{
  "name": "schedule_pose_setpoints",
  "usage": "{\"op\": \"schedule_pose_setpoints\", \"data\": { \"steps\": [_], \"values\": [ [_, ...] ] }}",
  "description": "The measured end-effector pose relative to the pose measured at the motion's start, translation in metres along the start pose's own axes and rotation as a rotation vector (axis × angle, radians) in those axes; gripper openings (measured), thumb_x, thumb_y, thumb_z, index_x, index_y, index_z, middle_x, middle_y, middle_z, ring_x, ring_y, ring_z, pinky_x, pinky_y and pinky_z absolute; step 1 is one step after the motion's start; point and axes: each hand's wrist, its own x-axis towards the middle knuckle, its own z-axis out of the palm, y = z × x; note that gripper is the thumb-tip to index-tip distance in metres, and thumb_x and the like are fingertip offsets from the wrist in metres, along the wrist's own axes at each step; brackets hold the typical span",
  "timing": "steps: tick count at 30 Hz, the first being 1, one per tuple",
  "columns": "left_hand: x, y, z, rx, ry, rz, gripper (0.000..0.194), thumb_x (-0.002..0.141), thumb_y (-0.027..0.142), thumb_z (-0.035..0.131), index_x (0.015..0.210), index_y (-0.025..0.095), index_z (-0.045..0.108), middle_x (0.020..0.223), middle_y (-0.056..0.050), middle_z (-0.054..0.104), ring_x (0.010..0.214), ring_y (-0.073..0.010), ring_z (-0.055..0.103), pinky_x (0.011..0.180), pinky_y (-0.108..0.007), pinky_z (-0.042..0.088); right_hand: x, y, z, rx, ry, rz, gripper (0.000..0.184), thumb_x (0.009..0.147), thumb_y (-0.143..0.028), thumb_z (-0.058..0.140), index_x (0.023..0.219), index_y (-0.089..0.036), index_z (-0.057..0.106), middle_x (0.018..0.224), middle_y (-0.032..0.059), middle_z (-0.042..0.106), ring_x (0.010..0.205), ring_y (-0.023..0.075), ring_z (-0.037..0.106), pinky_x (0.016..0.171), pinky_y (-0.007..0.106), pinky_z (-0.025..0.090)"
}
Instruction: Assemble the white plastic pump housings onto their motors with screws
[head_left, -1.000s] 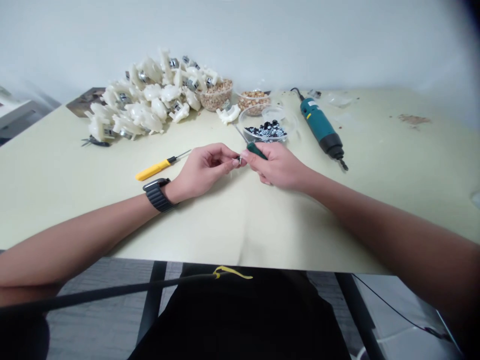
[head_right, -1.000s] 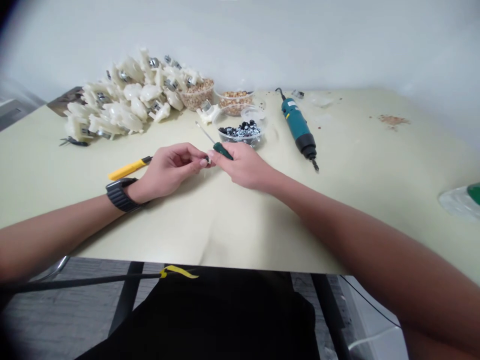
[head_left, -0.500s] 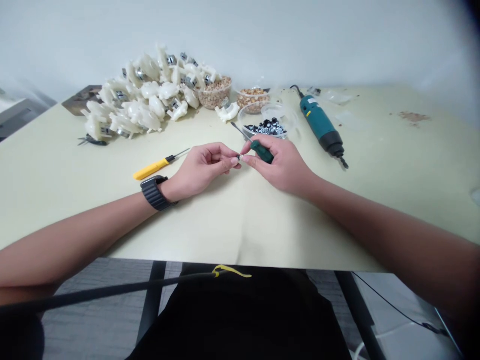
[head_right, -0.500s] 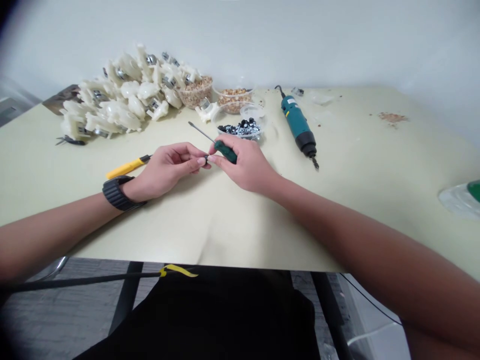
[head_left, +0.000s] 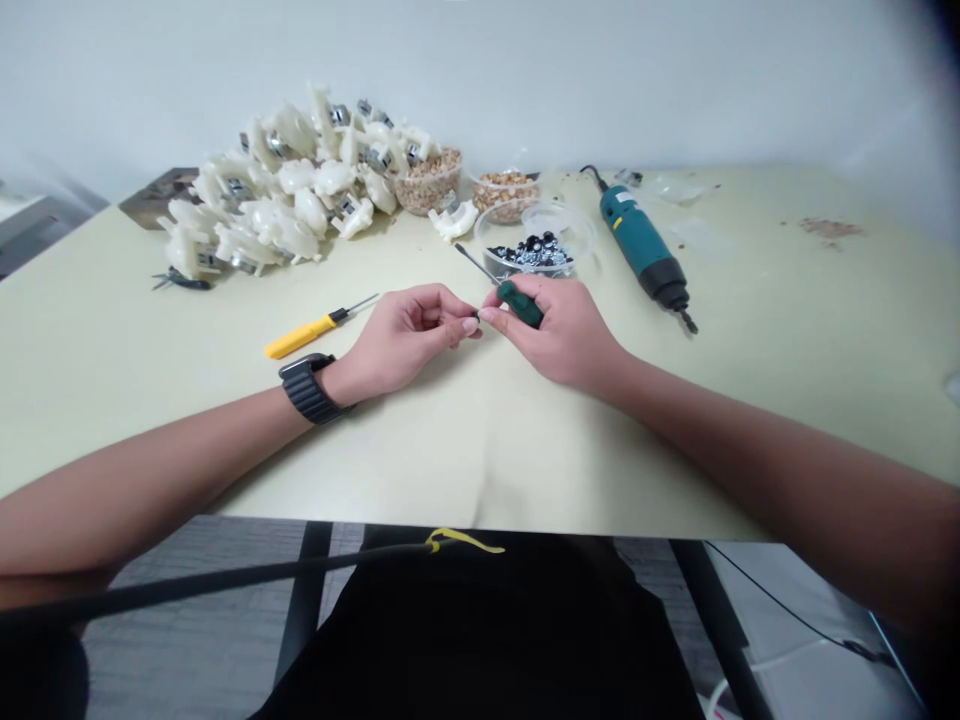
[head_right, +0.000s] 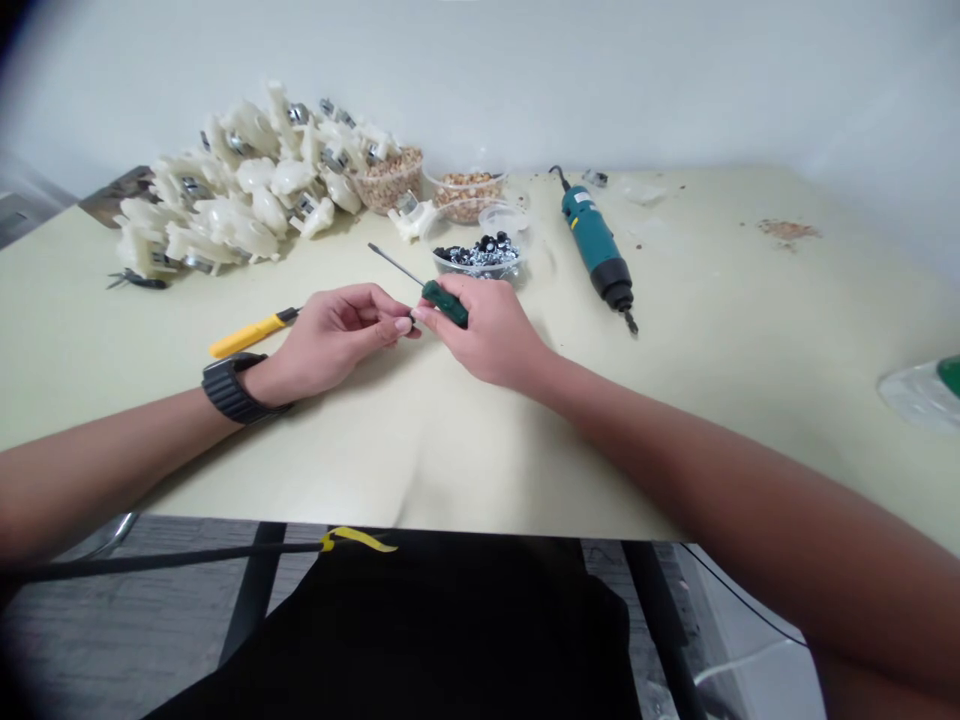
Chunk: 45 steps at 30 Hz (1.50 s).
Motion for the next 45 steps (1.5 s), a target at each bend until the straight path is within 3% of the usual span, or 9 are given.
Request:
{"op": "schedule_pose_setpoints", "data": {
  "steps": [11,17,19,21,23,26,28,37,45],
  "values": [
    [-0.003,-0.002,0.001,0.097,0.011,0.087,0.03,0.087,0.045,0.09,0.095,0.018,0.079,0.089,-0.007,0.081,0.08,-0.0156,0.073,0.074,-0.029,0.057,-0.002,-0.005,0.0,-0.014,-0.014,0.05,0.027,0.102,-0.036,0.067,0.081,-0.019,0.063,0.069,-0.0015,0.053,0.067,0.0143,0.045,0.067,0.032,0.035],
    [-0.003,0.0,0.001,0.117,0.009,0.093,0.031,0.088,0.045,0.089,0.097,0.017,0.079,0.097,-0.009,0.083,0.084,-0.017,0.074,0.079,-0.031,0.059,0.001,-0.005,-0.004,0.481,-0.216,0.448,0.045,0.092,-0.062,0.082,0.088,-0.022,0.062,0.059,-0.0083,0.037,0.049,0.0108,0.033,0.047,0.031,0.03],
    [-0.001,0.002,0.0,0.104,0.03,0.074,0.031,0.087,0.045,0.09,0.097,0.017,0.079,0.097,-0.009,0.082,0.083,-0.0164,0.073,0.077,-0.031,0.058,0.002,-0.004,-0.008,0.591,-0.222,0.502,0.048,0.093,-0.068,0.079,0.094,-0.023,0.062,0.06,-0.0104,0.032,0.047,0.0098,0.026,0.044,0.03,0.028],
    [0.0,0.004,-0.002,0.077,0.051,0.041,0.03,0.087,0.043,0.09,0.097,0.017,0.08,0.096,-0.008,0.082,0.082,-0.0158,0.073,0.077,-0.03,0.058,0.003,-0.003,-0.013,0.542,-0.177,0.455,0.046,0.101,-0.069,0.069,0.097,-0.023,0.061,0.061,-0.0094,0.033,0.049,0.0104,0.026,0.045,0.03,0.027],
    [0.002,0.003,-0.004,0.027,0.062,-0.002,0.025,0.087,0.038,0.089,0.098,0.018,0.08,0.096,-0.008,0.081,0.085,-0.0157,0.074,0.078,-0.029,0.058,0.003,-0.002,-0.02,0.328,-0.131,0.316,0.043,0.106,-0.064,0.061,0.093,-0.023,0.06,0.064,-0.0058,0.041,0.054,0.0123,0.033,0.052,0.031,0.031],
    [0.005,-0.001,-0.008,-0.093,0.074,-0.053,0.015,0.088,0.03,0.087,0.098,0.02,0.08,0.094,-0.005,0.08,0.084,-0.0142,0.073,0.077,-0.028,0.056,0.001,0.0,-0.029,-0.063,-0.08,0.068,0.035,0.105,-0.051,0.065,0.086,-0.022,0.06,0.073,0.0001,0.056,0.067,0.0162,0.045,0.065,0.033,0.035],
    [0.007,-0.005,-0.009,-0.187,0.081,-0.09,0.011,0.087,0.026,0.084,0.096,0.02,0.08,0.091,-0.004,0.078,0.08,-0.0128,0.07,0.075,-0.027,0.055,0.0,0.001,-0.033,-0.221,-0.067,-0.016,0.026,0.102,-0.044,0.067,0.089,-0.022,0.063,0.077,0.0026,0.062,0.07,0.0185,0.049,0.069,0.034,0.034],
    [0.013,-0.006,-0.012,-0.385,0.127,-0.23,0.009,0.083,0.022,0.085,0.089,0.018,0.08,0.085,-0.004,0.074,0.075,-0.0105,0.065,0.071,-0.024,0.054,-0.002,0.009,-0.038,-0.452,-0.1,-0.167,0.023,0.107,-0.04,0.055,0.107,-0.023,0.071,0.101,0.01,0.076,0.091,0.0287,0.065,0.076,0.039,0.04],
    [0.013,-0.003,-0.012,-0.398,0.123,-0.264,0.012,0.081,0.022,0.087,0.089,0.018,0.079,0.085,-0.004,0.075,0.075,-0.0107,0.065,0.07,-0.025,0.054,-0.005,0.012,-0.037,-0.596,-0.096,-0.229,0.027,0.109,-0.038,0.056,0.118,-0.02,0.073,0.112,0.012,0.077,0.095,0.0275,0.068,0.074,0.037,0.041]
  ]
}}
